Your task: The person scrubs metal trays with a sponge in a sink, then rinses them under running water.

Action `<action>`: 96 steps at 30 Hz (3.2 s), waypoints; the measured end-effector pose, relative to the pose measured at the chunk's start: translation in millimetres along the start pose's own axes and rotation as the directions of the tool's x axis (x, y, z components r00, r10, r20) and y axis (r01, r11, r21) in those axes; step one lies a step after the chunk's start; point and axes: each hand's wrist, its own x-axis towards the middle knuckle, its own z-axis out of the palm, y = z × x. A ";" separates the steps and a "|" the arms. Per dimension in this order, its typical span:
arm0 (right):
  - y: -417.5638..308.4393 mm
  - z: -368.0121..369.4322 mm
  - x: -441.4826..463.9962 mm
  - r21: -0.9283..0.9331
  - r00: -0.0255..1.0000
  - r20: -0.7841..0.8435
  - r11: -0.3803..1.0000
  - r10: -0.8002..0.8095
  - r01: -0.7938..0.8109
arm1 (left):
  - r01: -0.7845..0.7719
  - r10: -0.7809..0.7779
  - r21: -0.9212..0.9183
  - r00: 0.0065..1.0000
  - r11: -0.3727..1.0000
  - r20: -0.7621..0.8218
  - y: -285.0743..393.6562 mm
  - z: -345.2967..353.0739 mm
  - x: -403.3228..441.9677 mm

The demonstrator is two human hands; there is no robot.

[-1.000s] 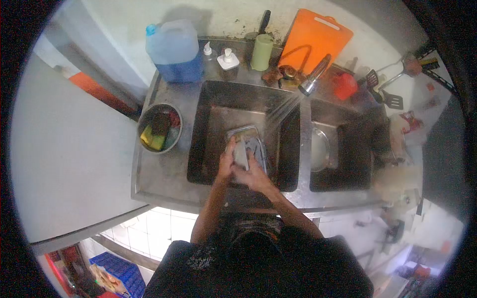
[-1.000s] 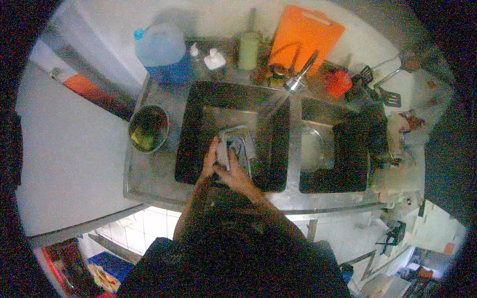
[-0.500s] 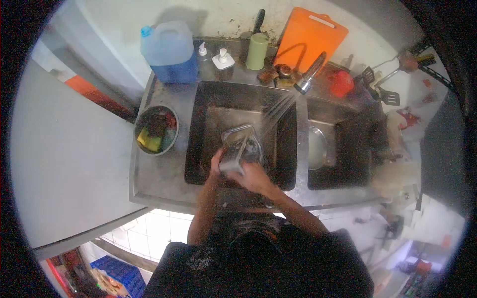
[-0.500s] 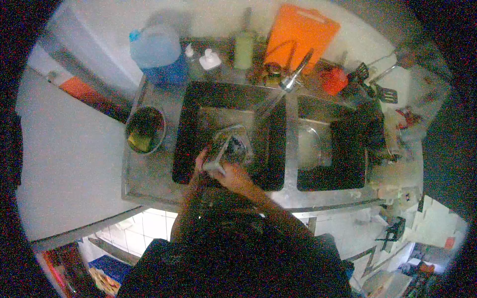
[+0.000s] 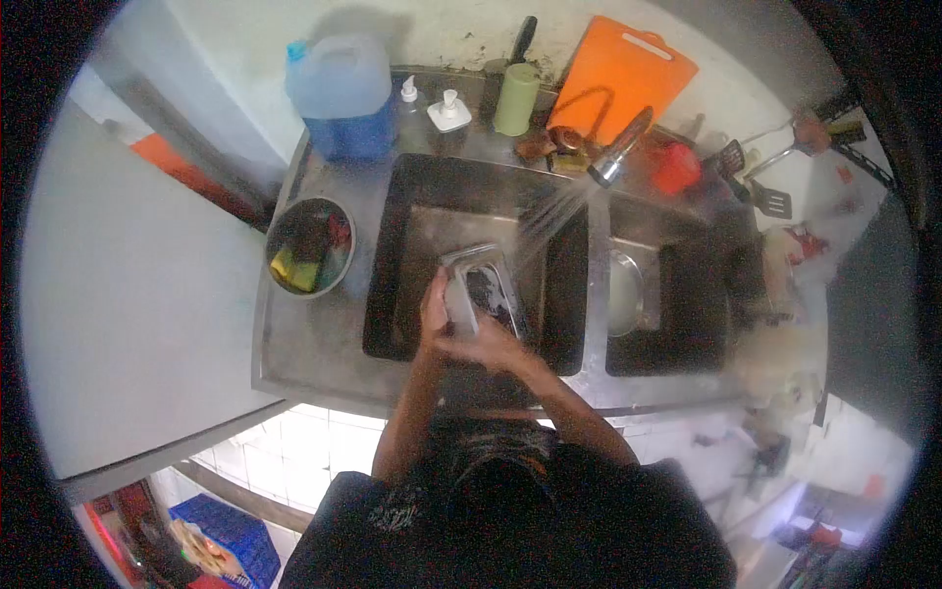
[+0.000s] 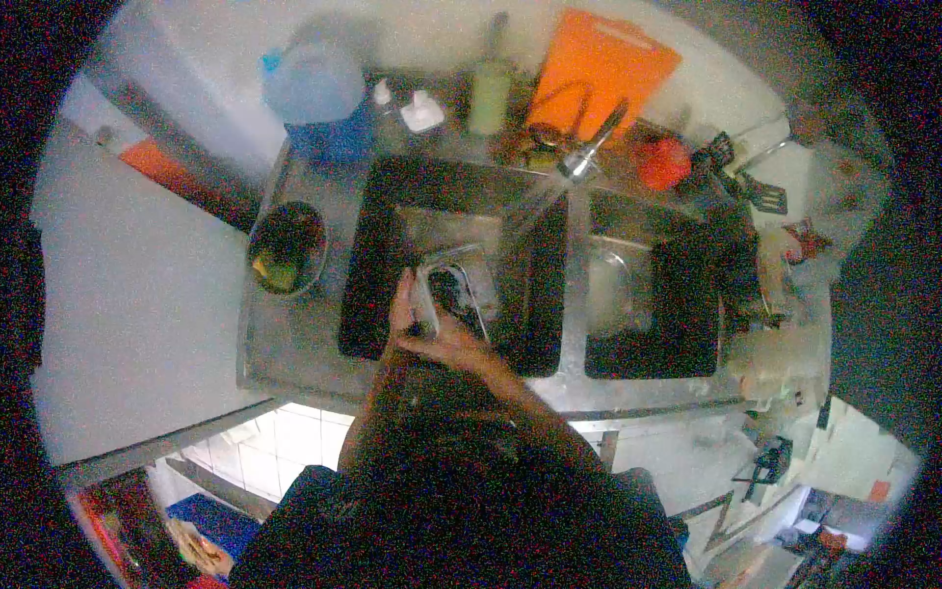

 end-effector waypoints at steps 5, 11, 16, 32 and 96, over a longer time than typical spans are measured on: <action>12.0 -7.0 18.9 -0.252 0.927 0.064 0.905 0.370 -0.344 | 0.137 -0.137 -0.018 0.990 0.990 0.023 40.8 4.4 -26.7; -40.7 -2.4 42.8 -0.152 0.992 -0.126 0.988 0.012 -0.031 | 0.101 -0.099 -0.547 0.995 0.831 0.034 -19.0 -45.4 2.9; -131.9 33.8 120.1 -0.122 0.968 0.155 0.969 -0.196 0.215 | 0.170 -0.173 -0.479 0.984 0.861 0.040 -29.8 -28.3 9.7; -53.7 -53.5 131.9 -0.312 0.931 -0.109 0.901 -0.349 0.301 | 0.336 -0.312 -0.281 0.942 0.899 0.127 -60.2 12.7 46.4; 182.6 -90.1 71.7 0.764 0.648 -0.503 0.645 0.572 0.024 | 0.196 -0.210 0.079 0.878 0.977 0.430 15.9 124.3 3.8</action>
